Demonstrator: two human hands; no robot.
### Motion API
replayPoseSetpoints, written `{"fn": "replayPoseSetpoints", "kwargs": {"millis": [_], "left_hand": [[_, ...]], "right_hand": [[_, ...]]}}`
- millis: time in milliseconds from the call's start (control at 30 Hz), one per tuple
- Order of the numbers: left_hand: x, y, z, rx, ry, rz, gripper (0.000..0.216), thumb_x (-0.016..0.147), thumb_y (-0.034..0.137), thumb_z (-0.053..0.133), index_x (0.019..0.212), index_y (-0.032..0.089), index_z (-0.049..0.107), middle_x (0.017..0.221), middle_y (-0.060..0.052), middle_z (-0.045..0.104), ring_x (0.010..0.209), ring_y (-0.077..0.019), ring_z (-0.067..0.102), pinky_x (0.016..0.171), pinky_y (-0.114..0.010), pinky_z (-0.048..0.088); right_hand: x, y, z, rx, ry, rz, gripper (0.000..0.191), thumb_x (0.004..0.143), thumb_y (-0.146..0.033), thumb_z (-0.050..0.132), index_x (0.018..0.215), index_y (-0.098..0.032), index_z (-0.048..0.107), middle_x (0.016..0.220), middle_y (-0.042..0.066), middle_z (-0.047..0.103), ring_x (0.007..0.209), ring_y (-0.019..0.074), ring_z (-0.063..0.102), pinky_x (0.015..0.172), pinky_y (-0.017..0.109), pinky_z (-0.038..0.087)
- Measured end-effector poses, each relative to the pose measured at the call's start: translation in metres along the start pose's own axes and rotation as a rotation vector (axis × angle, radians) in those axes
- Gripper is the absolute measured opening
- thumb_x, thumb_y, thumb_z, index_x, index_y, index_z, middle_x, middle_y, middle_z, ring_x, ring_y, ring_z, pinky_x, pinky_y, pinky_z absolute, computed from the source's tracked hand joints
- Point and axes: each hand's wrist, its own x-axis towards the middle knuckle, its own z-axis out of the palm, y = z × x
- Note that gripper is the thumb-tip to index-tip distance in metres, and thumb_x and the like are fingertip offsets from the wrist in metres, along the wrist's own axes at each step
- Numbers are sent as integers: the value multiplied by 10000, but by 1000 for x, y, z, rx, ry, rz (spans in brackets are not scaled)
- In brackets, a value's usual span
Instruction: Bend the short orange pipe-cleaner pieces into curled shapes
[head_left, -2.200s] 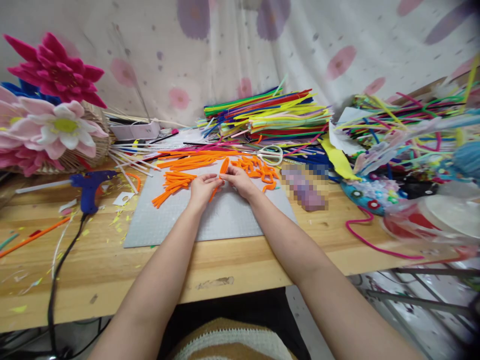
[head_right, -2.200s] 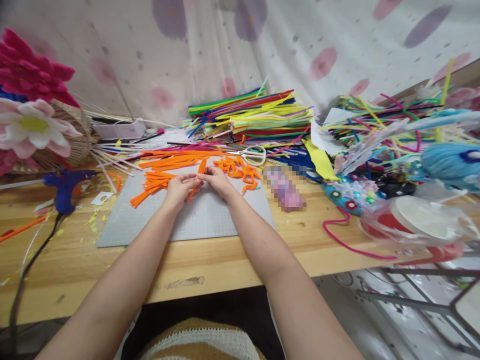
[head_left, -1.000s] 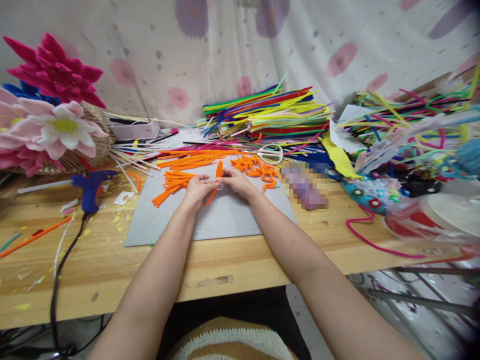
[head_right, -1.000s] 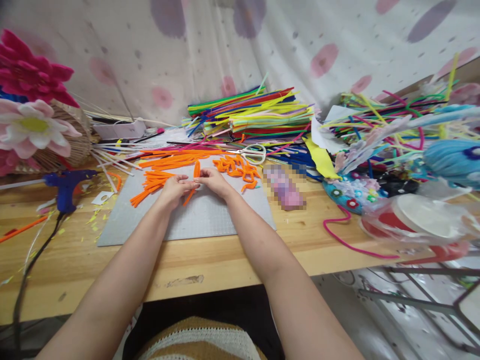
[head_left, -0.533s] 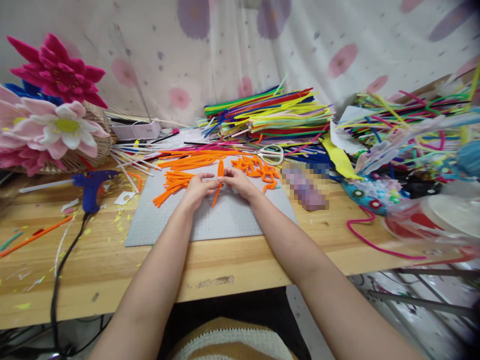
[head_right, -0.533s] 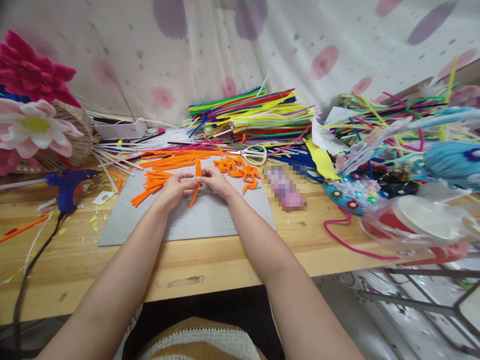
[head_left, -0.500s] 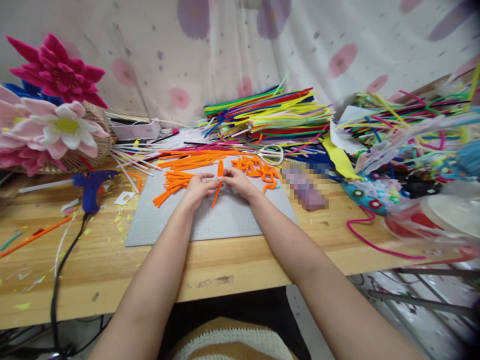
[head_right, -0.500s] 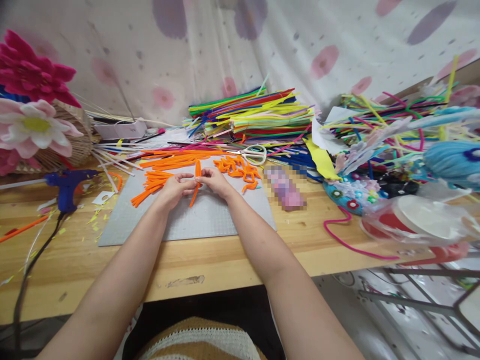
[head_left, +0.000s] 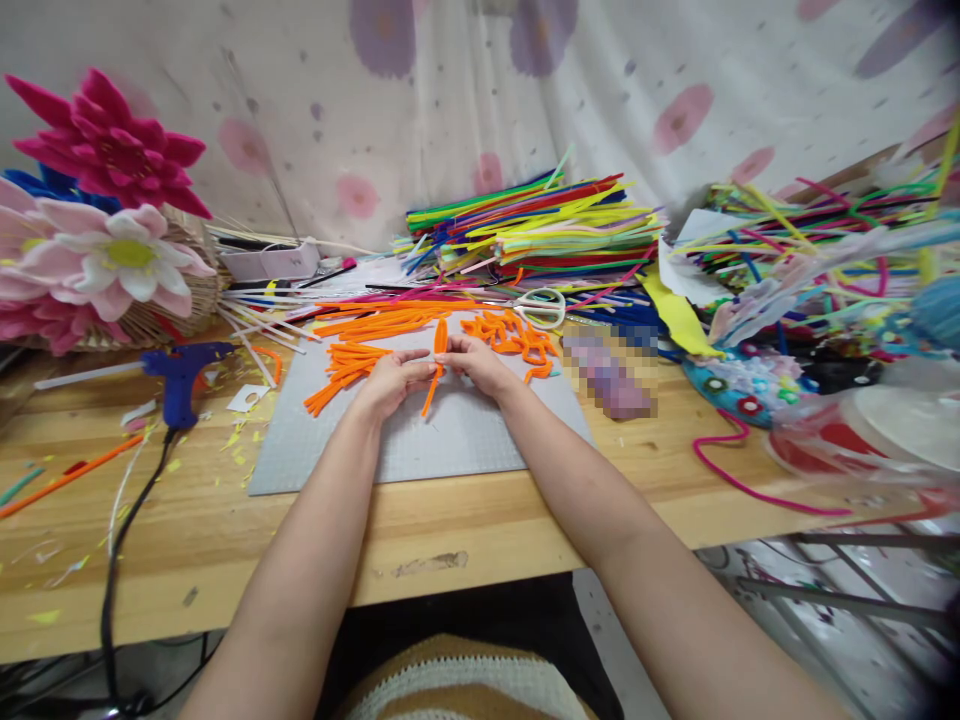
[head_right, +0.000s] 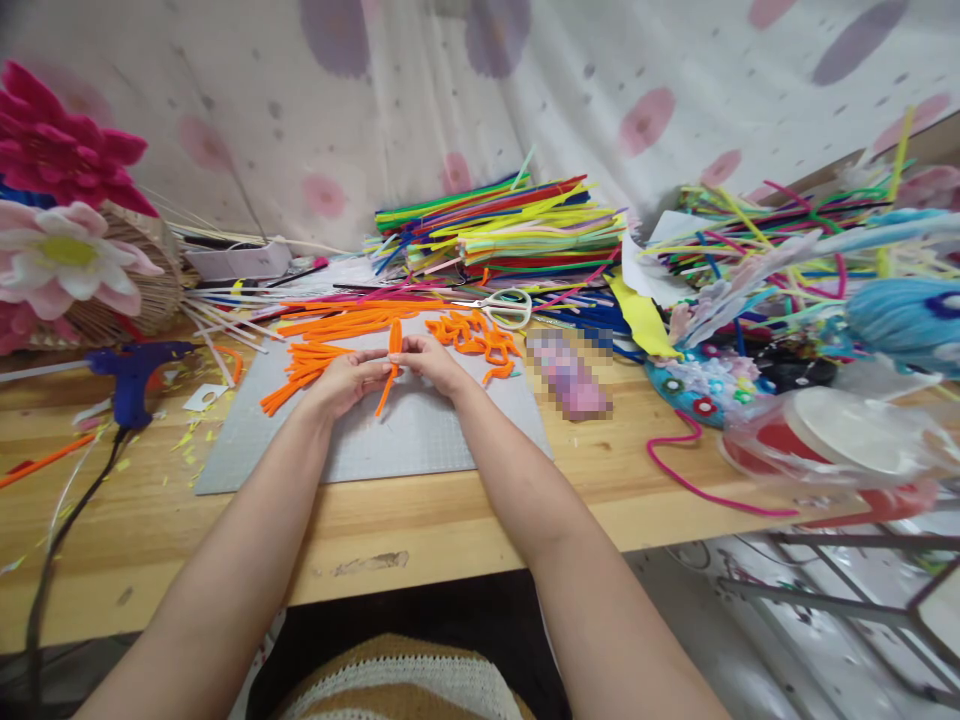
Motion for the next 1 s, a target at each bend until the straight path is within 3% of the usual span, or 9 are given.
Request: {"fn": "replayPoseSetpoints", "kwargs": {"millis": [633,800,1000], "left_hand": [[1,-2,7,20,112,38,390,565,51,692,940,57,584,704,-78,675,631,-140,639,668,-280,508],[-1,-1,4,33,20,47,405,579,88,704,961,84,570,710,-67,673,633,-139,639,644,-280,517],[-1,4,1,22,-90,-11,332,601,173,710,893,99,570,718,-77,660,603,-146,633,587,-284,526]], "right_hand": [[-1,-2,0,-15,-6,-19,247,591,-339,643,681,-139,530,608,-42,486,513,58,361,496,217,264],[2,2,-2,11,-11,7,229,596,-324,638,668,-142,520,577,-53,452,487,54,355,475,214,249],[1,0,-6,-11,-159,45,221,627,-313,630,721,-129,551,609,-44,479,502,50,366,488,210,265]]}}
